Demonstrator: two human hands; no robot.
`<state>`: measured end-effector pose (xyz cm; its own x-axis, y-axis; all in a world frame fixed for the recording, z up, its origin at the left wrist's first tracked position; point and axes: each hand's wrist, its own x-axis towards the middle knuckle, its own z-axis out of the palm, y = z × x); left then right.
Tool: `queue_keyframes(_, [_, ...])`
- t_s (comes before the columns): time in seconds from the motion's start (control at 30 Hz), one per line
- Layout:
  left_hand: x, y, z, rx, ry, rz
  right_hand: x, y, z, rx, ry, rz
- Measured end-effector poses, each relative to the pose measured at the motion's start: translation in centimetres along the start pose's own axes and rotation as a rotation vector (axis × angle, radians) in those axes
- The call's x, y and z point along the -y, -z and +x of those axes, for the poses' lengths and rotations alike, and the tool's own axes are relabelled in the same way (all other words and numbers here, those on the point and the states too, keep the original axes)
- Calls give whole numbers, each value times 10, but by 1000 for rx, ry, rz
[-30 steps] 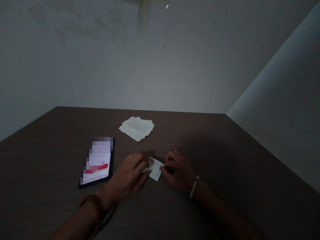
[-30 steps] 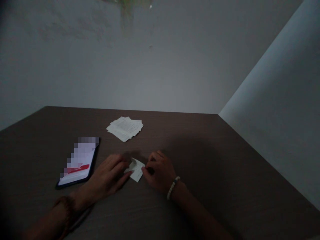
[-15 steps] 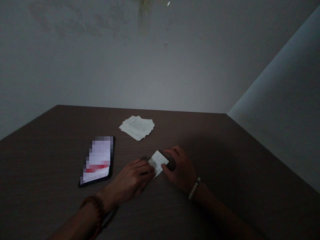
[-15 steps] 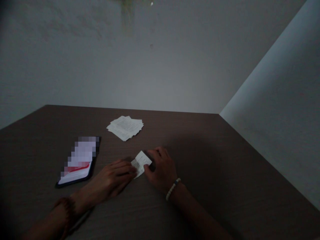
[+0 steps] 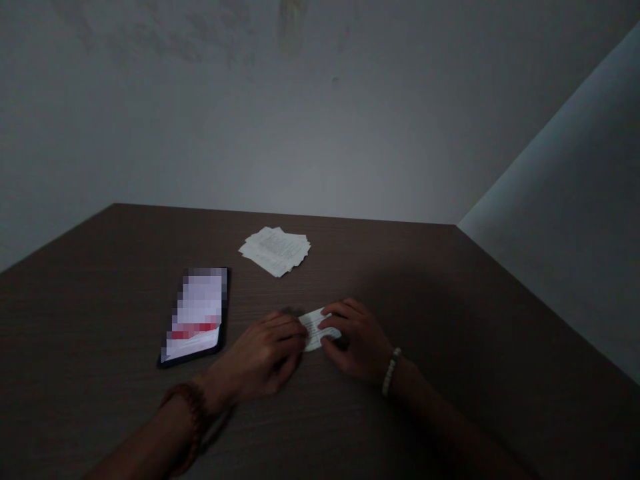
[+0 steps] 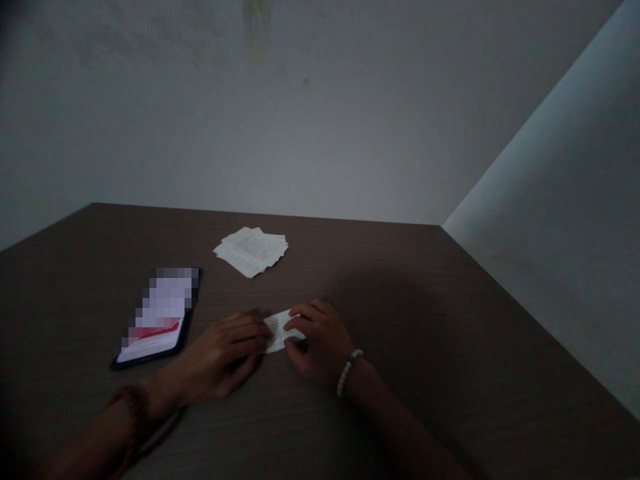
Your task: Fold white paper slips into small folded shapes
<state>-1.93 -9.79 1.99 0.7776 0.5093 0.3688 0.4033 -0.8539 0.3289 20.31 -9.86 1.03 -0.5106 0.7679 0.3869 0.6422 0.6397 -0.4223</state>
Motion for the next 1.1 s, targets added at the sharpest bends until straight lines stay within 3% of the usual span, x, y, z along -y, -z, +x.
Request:
queue_keyframes(0.67, [-1, 2, 1, 18, 16, -29, 8, 6, 1, 36, -106, -67])
queue_keyframes(0.93, [2, 0, -1, -54, 40, -36, 12, 5, 1, 24, -143, -87])
queue_keyframes(1.1, [1, 2, 1, -19, 54, -38, 14, 5, 1, 21, -149, -92])
